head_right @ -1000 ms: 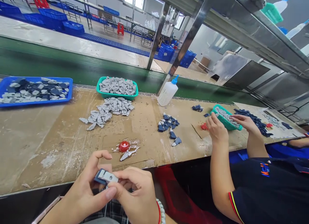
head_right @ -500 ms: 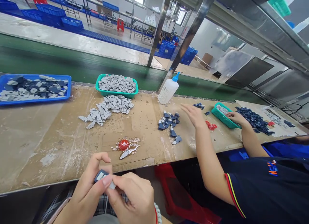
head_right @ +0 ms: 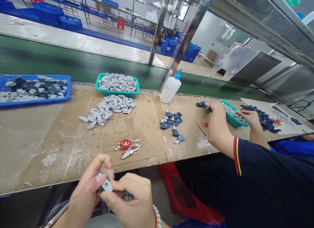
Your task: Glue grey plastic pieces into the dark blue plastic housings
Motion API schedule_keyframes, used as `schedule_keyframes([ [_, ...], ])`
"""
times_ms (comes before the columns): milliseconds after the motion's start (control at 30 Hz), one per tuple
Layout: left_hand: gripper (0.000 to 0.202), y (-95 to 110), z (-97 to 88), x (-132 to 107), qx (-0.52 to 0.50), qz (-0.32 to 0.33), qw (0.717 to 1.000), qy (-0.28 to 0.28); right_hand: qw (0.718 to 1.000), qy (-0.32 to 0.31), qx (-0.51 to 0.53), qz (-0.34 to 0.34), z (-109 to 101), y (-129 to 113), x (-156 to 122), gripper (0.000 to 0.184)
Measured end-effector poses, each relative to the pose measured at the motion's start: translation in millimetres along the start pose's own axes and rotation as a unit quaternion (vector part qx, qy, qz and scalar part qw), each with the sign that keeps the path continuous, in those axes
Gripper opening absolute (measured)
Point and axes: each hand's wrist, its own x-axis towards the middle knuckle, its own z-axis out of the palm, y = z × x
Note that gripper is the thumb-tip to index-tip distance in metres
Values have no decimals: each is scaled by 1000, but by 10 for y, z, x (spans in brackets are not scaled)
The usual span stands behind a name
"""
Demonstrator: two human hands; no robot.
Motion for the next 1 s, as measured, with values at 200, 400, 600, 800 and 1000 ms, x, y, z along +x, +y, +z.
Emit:
schedule_keyframes([
  [200, 26, 31, 27, 64, -120, -109, 987, -3, 995, 14, 56, 78, 38, 150, -79, 12],
  [400, 36, 114, 100, 204, -260, -235, 936, -25, 998, -13, -5, -54, -135, 140, 71, 17],
  [600, 35, 122, 157, 184, -292, -259, 921, -10, 989, 0, -57, -139, -105, 76, 86, 16],
  [800, 28, 84, 97, 107, -263, -291, 920, -17, 981, -16, -79, -178, -19, 77, 38, 10],
  [1000, 49, 120, -79, 96, -231, -214, 949, -19, 977, -79, -70, -185, -71, 121, 122, 28],
])
